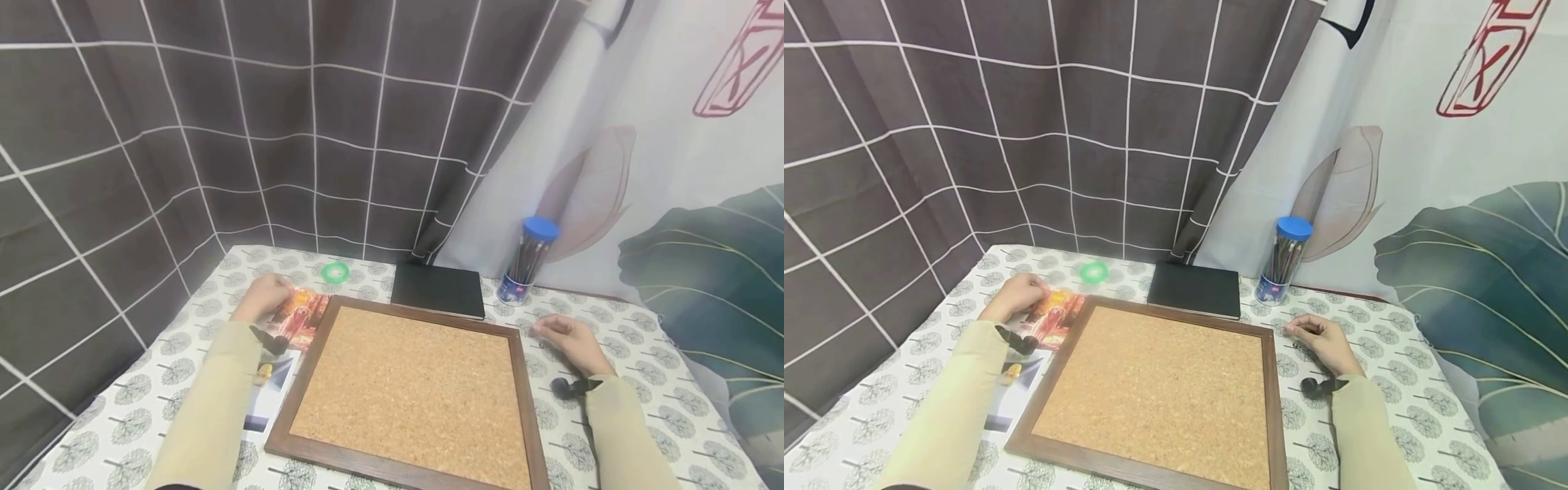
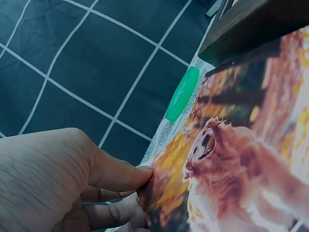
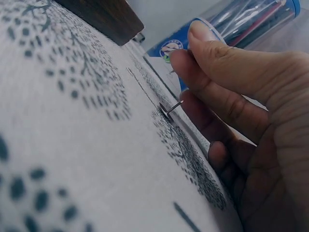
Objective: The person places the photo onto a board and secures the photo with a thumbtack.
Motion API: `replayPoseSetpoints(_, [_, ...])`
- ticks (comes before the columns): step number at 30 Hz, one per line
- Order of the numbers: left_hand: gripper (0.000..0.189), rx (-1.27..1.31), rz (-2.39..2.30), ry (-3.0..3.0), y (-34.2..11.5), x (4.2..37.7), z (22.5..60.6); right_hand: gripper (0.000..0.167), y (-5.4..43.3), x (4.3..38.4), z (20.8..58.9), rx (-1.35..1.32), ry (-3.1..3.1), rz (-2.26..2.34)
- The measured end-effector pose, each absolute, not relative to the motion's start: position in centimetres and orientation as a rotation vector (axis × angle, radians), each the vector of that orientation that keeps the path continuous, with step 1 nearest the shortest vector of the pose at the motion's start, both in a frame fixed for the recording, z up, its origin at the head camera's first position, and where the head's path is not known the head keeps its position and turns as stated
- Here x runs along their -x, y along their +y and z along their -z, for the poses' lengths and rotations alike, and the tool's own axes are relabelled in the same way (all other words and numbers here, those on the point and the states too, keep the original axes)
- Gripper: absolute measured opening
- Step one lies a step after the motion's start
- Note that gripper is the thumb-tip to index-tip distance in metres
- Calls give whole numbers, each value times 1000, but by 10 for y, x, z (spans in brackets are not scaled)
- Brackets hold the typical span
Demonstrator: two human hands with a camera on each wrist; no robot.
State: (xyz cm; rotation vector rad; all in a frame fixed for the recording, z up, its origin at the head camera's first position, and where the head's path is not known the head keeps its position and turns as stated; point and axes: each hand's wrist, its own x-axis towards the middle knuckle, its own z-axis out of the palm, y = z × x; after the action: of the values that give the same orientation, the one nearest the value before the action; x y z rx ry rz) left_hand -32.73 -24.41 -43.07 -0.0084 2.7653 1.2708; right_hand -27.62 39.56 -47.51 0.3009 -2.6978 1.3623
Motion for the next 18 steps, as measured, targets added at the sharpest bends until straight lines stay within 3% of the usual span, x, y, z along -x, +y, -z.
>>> replayPoseSetpoints(18, [30, -46, -1244, 2851, -247, 328, 430, 26, 397, 279, 480, -336, -2652, -1380])
